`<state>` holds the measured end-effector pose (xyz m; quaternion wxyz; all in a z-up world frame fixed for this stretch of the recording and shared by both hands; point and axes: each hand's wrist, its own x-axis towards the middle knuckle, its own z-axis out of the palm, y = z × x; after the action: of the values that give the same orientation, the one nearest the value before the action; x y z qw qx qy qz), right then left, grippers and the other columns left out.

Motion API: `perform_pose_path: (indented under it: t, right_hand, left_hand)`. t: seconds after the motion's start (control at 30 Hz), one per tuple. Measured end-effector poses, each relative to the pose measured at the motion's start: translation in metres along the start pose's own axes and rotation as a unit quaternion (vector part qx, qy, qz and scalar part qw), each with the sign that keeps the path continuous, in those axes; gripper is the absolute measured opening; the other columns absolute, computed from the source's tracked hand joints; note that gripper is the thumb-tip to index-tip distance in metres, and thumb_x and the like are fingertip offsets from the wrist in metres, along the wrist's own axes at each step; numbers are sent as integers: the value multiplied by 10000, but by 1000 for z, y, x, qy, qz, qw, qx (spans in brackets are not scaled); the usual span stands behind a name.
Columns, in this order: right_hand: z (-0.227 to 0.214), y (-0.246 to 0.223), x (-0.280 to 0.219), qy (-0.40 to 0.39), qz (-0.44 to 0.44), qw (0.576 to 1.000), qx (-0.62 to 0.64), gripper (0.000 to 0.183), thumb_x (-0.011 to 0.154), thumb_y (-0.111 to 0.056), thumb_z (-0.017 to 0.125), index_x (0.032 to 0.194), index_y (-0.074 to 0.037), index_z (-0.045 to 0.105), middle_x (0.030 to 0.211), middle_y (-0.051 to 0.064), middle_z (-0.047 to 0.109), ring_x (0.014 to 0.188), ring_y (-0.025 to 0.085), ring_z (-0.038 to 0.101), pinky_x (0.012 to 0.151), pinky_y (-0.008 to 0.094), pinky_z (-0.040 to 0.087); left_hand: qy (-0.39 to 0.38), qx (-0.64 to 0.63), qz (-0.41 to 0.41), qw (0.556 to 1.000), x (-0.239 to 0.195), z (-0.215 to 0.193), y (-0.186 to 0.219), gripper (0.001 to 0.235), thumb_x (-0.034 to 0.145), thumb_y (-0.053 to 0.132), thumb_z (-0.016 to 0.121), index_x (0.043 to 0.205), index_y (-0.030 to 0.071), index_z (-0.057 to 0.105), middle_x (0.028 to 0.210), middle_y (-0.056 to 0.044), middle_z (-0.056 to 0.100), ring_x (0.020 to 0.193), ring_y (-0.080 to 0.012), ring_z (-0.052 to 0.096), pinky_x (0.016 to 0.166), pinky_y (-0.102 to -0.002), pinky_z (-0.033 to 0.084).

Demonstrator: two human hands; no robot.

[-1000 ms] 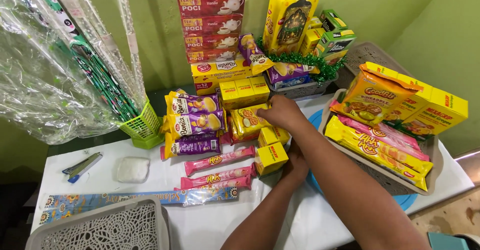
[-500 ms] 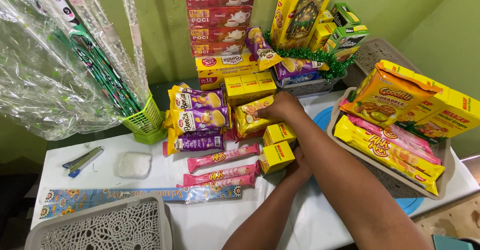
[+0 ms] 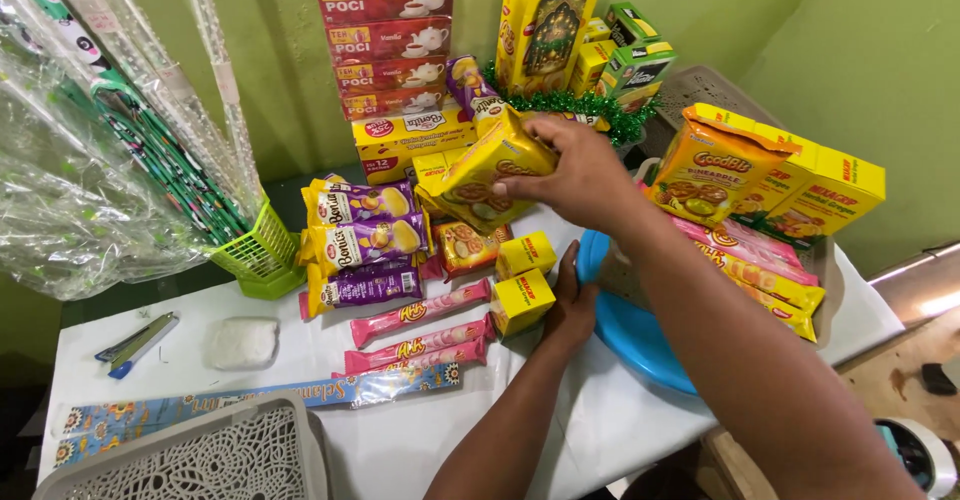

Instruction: Arrange and secure various snack packages into a gift hamper using tape.

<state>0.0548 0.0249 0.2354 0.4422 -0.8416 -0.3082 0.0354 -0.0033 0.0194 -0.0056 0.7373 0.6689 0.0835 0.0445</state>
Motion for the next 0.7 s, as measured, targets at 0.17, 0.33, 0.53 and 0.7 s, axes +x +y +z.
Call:
perform_pose_path:
  t: [0.17, 0.33, 0.53, 0.7]
  right_hand:
    - [-85, -20, -44, -29, -27, 999, 13, 474, 673, -75, 951, 1091, -37, 730, 952, 97, 700, 893, 190, 631, 803, 336, 554]
    - [-177, -63, -85, 8, 44, 986, -162, 591, 638, -99, 921, 1181, -56, 692, 1165, 48, 770, 947, 137, 716, 789, 281, 601]
    - [-249, -26, -108, 74, 90, 912, -393, 518, 701, -422, 961, 1009, -94, 706, 826, 41, 663, 707, 176, 497, 629, 358, 355]
    - [-259, 15, -115, 48, 139, 885, -442, 619, 693, -571, 902, 1028, -80, 727, 940, 89, 629, 841, 268, 573, 730, 409, 395]
  left_hand:
    - [10, 5, -9, 1000, 7, 6, -10, 744, 921, 280, 489, 1629, 205, 274, 1521, -246, 493, 1276, -391, 596, 1068, -503, 457]
    - [22, 0, -59, 998, -7, 8, 19, 774, 878, 205, 436, 1625, 286, 249, 1620, -84, 444, 1424, -300, 478, 1184, -447, 359]
    - [19, -13, -53, 998, -6, 11, 16, 779, 871, 291, 439, 1627, 289, 250, 1586, -108, 486, 1413, -310, 502, 1182, -480, 383]
    - [17, 3, -50, 999, -7, 13, 16, 783, 872, 325, 437, 1631, 292, 247, 1565, -105, 513, 1401, -302, 515, 1168, -480, 399]
